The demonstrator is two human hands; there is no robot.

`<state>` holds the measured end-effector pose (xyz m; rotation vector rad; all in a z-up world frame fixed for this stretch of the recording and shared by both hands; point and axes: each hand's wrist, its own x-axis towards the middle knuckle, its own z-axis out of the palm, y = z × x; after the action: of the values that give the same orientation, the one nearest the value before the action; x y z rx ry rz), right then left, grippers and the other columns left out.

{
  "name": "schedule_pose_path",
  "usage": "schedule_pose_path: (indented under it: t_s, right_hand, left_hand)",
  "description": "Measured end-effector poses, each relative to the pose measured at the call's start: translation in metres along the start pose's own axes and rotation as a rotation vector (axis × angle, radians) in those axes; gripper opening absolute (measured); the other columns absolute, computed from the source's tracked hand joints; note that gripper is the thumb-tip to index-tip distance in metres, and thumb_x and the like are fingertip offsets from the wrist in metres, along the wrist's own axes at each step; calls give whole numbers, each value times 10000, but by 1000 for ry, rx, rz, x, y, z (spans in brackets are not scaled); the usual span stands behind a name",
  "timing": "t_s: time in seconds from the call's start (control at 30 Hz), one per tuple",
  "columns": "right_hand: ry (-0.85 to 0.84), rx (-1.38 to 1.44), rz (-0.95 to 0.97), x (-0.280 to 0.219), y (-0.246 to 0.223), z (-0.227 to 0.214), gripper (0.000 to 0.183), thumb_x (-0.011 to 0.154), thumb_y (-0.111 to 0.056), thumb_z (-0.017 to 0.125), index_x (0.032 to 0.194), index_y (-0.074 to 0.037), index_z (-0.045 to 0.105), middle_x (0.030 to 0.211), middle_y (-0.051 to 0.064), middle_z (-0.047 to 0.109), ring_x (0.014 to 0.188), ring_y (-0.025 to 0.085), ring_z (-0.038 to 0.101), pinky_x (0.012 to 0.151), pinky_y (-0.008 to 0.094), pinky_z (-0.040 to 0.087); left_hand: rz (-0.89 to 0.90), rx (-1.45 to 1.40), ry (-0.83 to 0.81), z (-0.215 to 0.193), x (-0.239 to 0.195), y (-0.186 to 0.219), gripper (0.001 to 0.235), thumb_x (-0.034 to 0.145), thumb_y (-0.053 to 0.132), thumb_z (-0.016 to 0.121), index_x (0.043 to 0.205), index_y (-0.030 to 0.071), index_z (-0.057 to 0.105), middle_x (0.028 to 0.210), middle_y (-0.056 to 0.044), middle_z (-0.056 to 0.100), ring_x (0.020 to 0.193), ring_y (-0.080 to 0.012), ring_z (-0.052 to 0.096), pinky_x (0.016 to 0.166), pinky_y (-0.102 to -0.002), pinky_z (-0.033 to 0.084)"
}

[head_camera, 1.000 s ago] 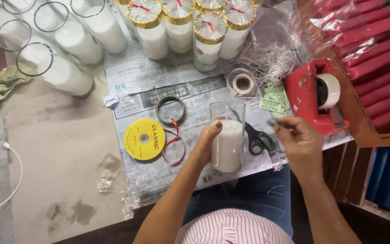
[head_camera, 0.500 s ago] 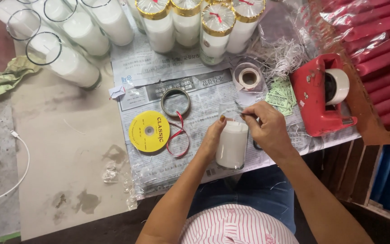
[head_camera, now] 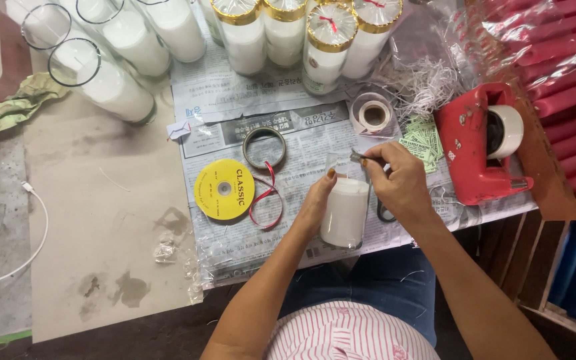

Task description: Wrapping finished candles in plastic sleeves and applying decorative labels.

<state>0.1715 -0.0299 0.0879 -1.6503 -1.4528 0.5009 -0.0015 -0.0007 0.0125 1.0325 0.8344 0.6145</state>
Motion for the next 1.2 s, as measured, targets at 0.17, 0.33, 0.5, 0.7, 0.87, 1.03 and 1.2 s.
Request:
schedule_pose_path:
  t_s: [0.17, 0.33, 0.5, 0.7, 0.87, 1.03, 1.2]
  right_hand:
    - [-41, -49, -92, 0, 0, 4, 95, 890, 16, 728, 958, -49, 739, 798, 106, 653, 758, 240, 698, 574, 300, 540]
    - [-132, -79, -113, -33, 3, 0, 105, 864, 1, 731, 914, -90, 736, 774, 84, 657, 765, 278, 706, 634, 361, 567]
    - [-113, 42, 14, -43, -2, 2, 125, 826, 9, 772, 893, -97, 766, 759, 92, 690, 692, 260, 713, 599, 337, 566]
    - [42, 134, 6, -30, 12, 5, 115, 882, 13, 762, 968, -61, 747, 821, 112, 693, 710, 206, 672, 629, 320, 545]
    - [-7, 129, 21, -49, 4, 10, 120, 848, 3, 782, 893, -107, 768, 736, 63, 702, 571, 159, 624, 539, 285, 526]
    - [75, 154, -41, -28, 19, 8, 100, 892, 14, 774, 930, -75, 747, 782, 85, 687, 634, 177, 621, 576, 304, 512]
    - [-12, 87, -123, -59, 5, 10, 136, 815, -19, 799, 874, -140, 775, 717, 42, 687, 589, 218, 645, 558, 317, 521]
  left_hand:
    - [38, 29, -8, -2, 3, -7, 698, 1016, 674, 424, 1201, 59, 696, 912, -159, 684, 830, -208, 672, 743, -374, 604]
    - [25, -3, -9, -1, 5, -11, 704, 1009, 691, 427, 1194, 69, 701, 904, -148, 682, 820, -198, 673, 739, -363, 605]
    - [50, 13, -17, -4, 6, -15, 733, 1016, 700, 416, 1207, 53, 701, 912, -179, 682, 832, -221, 679, 749, -392, 604]
    - [2, 14, -8, -5, 9, -17, 687, 1009, 669, 418, 1196, 69, 696, 929, -168, 685, 841, -214, 679, 739, -376, 605]
    - [-42, -31, -6, -4, 9, -16, 761, 981, 733, 415, 1210, 63, 695, 944, -184, 702, 819, -227, 695, 726, -369, 610]
    - [-105, -94, -10, -10, 21, -36, 732, 956, 734, 455, 1230, 97, 692, 906, -149, 712, 790, -203, 707, 670, -322, 620]
    - [-136, -43, 20, -2, 8, -9, 827, 968, 716, 386, 1358, 26, 624, 1616, -299, 320, 1472, -436, 368, 1158, -517, 394]
